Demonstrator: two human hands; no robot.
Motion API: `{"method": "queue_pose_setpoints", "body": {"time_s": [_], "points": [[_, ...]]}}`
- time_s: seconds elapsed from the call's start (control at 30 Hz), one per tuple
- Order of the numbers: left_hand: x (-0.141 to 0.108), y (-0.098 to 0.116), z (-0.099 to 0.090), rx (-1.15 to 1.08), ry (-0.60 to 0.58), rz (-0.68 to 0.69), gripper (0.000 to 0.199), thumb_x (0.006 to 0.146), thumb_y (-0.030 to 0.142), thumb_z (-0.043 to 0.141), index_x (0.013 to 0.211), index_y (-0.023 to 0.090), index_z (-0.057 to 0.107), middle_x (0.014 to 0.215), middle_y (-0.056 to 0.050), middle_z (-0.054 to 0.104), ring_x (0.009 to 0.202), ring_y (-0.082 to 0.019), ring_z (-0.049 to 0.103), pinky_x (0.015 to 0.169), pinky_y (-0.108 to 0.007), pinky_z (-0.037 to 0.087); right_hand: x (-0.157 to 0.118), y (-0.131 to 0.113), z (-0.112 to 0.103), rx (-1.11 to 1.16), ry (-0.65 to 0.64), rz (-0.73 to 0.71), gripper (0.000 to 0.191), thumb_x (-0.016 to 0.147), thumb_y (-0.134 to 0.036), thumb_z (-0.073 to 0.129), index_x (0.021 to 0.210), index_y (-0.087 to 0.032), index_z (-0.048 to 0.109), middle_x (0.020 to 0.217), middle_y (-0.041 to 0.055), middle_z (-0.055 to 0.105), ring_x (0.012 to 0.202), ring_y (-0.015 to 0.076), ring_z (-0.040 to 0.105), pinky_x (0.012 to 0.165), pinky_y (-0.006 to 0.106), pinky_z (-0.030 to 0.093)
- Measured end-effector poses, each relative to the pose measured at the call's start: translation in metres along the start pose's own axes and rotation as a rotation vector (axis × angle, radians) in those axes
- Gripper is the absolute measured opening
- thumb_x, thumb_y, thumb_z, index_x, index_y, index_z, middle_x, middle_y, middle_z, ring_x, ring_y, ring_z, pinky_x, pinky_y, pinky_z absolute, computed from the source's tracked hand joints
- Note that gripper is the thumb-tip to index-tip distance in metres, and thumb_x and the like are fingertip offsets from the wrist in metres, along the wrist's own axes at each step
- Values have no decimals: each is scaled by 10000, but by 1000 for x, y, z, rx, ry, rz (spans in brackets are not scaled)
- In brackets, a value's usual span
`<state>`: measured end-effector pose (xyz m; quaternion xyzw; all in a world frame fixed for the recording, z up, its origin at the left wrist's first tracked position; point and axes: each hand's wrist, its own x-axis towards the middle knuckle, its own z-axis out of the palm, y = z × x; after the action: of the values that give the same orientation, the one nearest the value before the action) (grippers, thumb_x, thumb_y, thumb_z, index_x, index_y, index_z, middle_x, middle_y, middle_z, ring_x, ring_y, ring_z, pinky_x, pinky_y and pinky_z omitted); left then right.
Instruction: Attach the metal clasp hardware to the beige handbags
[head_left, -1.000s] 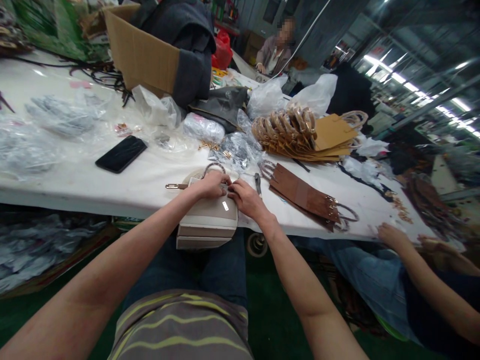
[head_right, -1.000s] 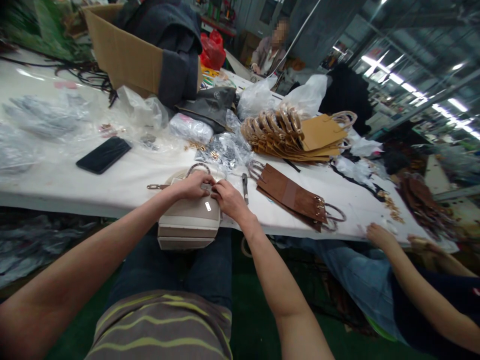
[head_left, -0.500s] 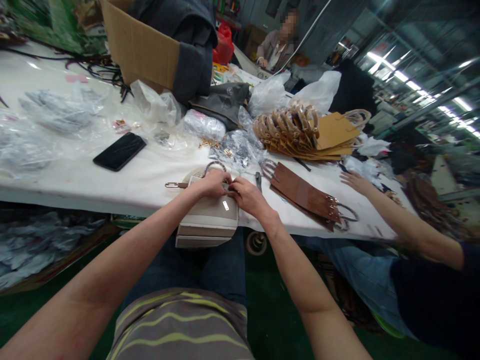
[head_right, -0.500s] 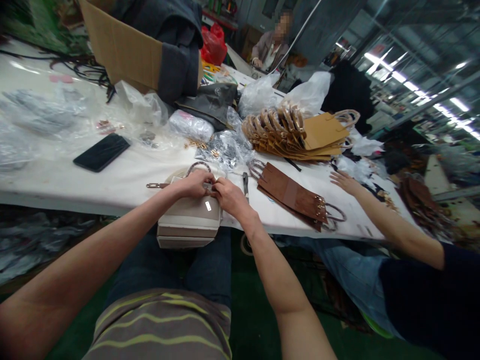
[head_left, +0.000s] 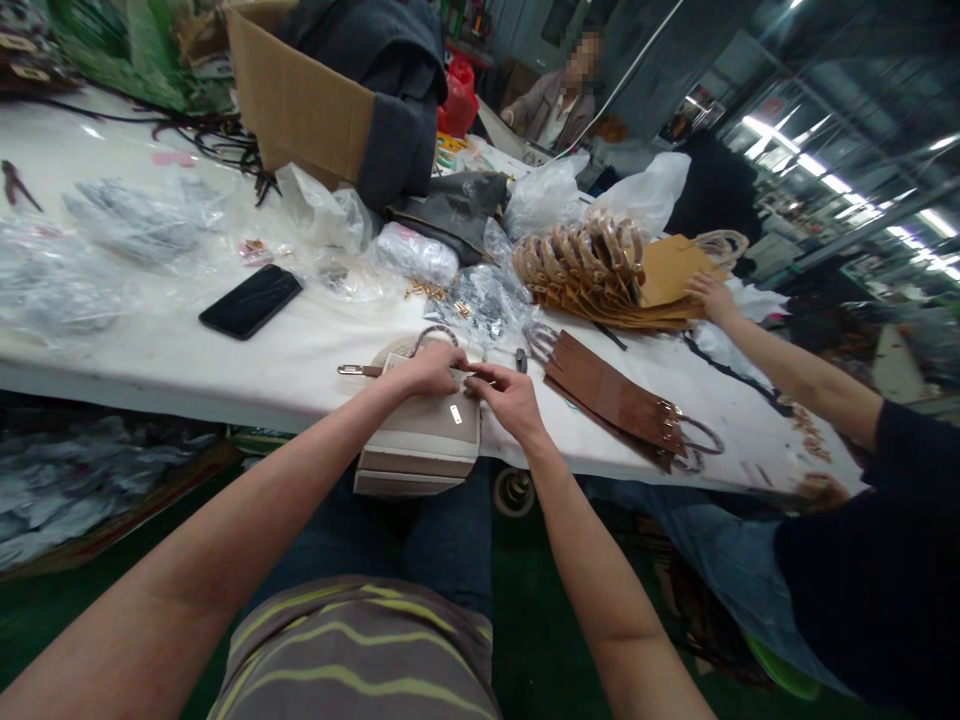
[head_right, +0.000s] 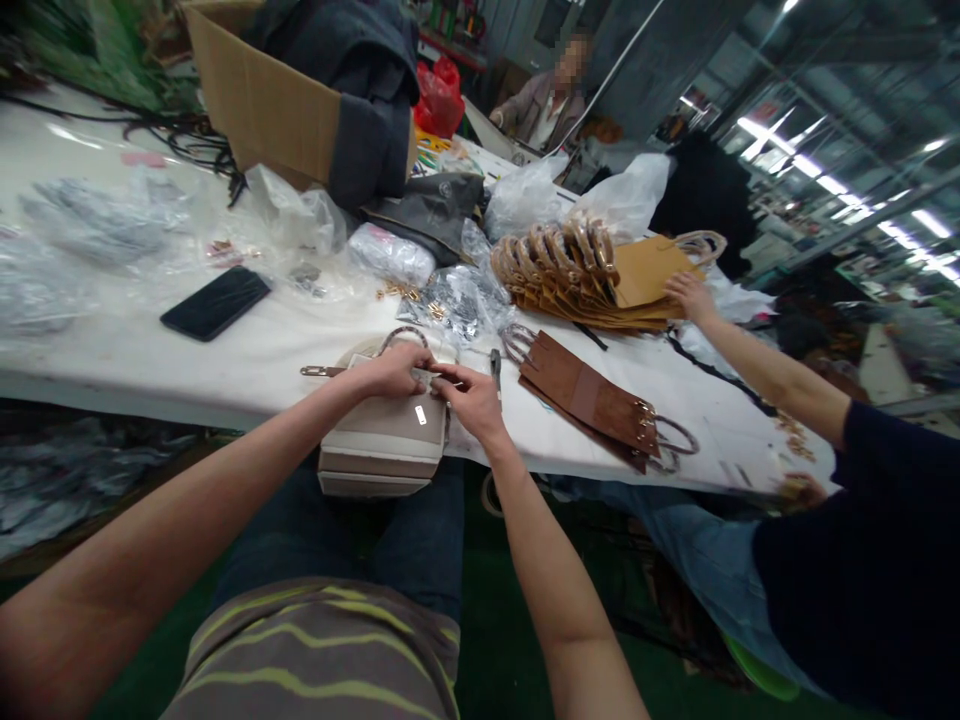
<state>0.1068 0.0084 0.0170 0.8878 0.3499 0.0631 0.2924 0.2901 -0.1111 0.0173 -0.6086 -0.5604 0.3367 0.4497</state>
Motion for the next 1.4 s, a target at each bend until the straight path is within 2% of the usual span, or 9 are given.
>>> {"method": "queue_pose_setpoints", "body": {"time_s": [0.13, 0.5, 0.67, 0.77, 0.93, 1.27, 1.4], "points": [[0, -1, 1, -6, 10, 11, 482, 830, 229, 798, 1311, 227, 825, 1291, -119, 809, 1211, -345, 732, 1016, -384, 573, 3, -5, 7, -131, 21, -40, 261, 924, -408, 781, 1058, -214, 894, 1024, 60, 871, 814, 208, 759, 761, 328, 591], [-2, 2, -1, -37, 2, 10, 454, 834, 207, 795, 1287, 215, 825, 1298, -117, 810, 1220, -319, 725, 1028, -368, 557, 1, -3, 9, -226, 19, -112, 191, 968, -353, 740, 1044, -216, 848, 1019, 42, 844, 833, 197, 735, 779, 333, 562], [-3, 5, -3, -16, 2, -2, 448, 832, 205, 791, 1278, 227, 834, 1301, -99, 814, 1220, -318, 730, 998, -356, 557, 2, -3, 9, -363, 13, -233, 151, 1005, -305, 723, 1034, -224, 847, 1039, 72, 784, 926, 225, 721, 800, 352, 569], [-4, 5, -4, -16, 7, 13, 440, 844, 219, 790, 1281, 240, 841, 1281, -87, 821, 1218, -315, 731, 999, -352, 555, -1, -3, 7, -421, -4, -302, 173, 1042, -300, 699, 1079, -225, 851, 1065, 96, 735, 987, 247, 713, 829, 371, 589], [-6, 5, -5, -22, -7, 7, 483, 816, 227, 825, 1299, 245, 839, 1273, -95, 817, 1198, -319, 731, 995, -358, 558, -8, 1, 2, -432, -93, -379, 274, 1011, -289, 774, 1274, -215, 790, 1268, 125, 743, 1048, 266, 720, 945, 414, 616], [-6, 6, -5, -44, 1, 9, 441, 821, 228, 819, 1261, 230, 848, 1234, -95, 823, 1163, -306, 738, 978, -339, 559, -9, 11, 4, -398, -49, -387, 190, 1041, -278, 729, 1216, -229, 785, 1157, 92, 783, 961, 248, 710, 921, 395, 595], [-5, 4, -4, -65, 6, 31, 411, 822, 203, 808, 1230, 225, 852, 1241, -90, 828, 1164, -289, 741, 987, -316, 554, -10, 9, 4, -406, -49, -369, 207, 1050, -292, 710, 1231, -237, 793, 1210, 110, 774, 1111, 281, 720, 1032, 433, 601]]}}
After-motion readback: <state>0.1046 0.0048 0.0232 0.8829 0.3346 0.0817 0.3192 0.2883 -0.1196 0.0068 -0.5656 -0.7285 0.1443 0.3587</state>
